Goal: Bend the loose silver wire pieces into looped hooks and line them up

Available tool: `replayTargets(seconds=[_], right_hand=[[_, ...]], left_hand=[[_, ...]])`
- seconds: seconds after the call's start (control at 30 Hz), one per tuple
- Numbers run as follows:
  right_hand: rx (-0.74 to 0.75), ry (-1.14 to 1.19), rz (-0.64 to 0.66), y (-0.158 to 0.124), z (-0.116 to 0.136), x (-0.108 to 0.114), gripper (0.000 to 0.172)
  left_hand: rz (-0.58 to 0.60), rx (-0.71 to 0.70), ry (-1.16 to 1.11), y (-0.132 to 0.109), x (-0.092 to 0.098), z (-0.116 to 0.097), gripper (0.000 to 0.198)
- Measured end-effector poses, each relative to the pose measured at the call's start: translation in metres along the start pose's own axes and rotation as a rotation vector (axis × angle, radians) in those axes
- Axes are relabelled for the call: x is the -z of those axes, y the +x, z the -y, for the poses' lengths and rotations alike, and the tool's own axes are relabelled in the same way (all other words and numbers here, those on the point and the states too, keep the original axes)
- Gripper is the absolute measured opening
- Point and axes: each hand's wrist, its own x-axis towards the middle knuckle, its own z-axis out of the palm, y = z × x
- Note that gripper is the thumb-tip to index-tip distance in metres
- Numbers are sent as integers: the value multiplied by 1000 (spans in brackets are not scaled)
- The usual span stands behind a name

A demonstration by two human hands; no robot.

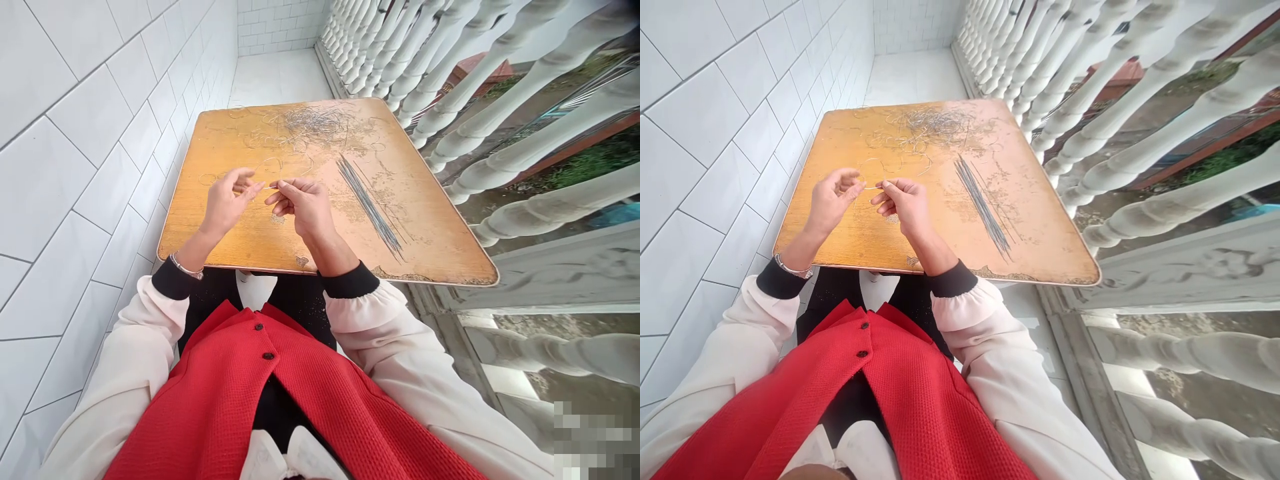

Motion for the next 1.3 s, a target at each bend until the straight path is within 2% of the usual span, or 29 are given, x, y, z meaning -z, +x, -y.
replayTargets(seconds=[0.07,0.17,0.23,0.3,0.4,0.47,0.57,0.67,0.77,0.87,1.07,1.3], right_hand=[[-7,14,-3,-2,0,-3,20],[-7,15,-1,-6,1,-6,19],[-8,5,2,-7,0,-6,21],[-15,5,-9,-6,-1,-6,22],[-22,14,-44,-4,-2,-5,21],[-17,10,-50,-4,-3,-6,22],[-14,0,-32,-5,-2,-8,22],[-20,5,-4,-8,-1,-10,21],[-18,36,15,-11,-1,-10,21],[-17,64,37,-13,-2,-11,24],[-17,65,32,-12,-8,-12,30],[46,11,15,-10,-11,-10,17]], left_hand=[[59,88,-83,-6,-3,3,8],[131,169,-172,-7,-5,4,14],[127,174,-157,-6,-6,6,13],[42,106,-45,-7,-5,8,4],[-93,-100,214,-15,-4,10,24],[-70,-197,337,-20,-5,10,21],[14,-236,403,-22,-7,11,12],[63,-261,435,-17,-8,15,21],[116,-348,574,-13,-7,20,27],[110,-403,707,-11,-7,21,29],[59,-391,730,-10,-11,17,29],[47,-220,514,-15,-7,0,14]])
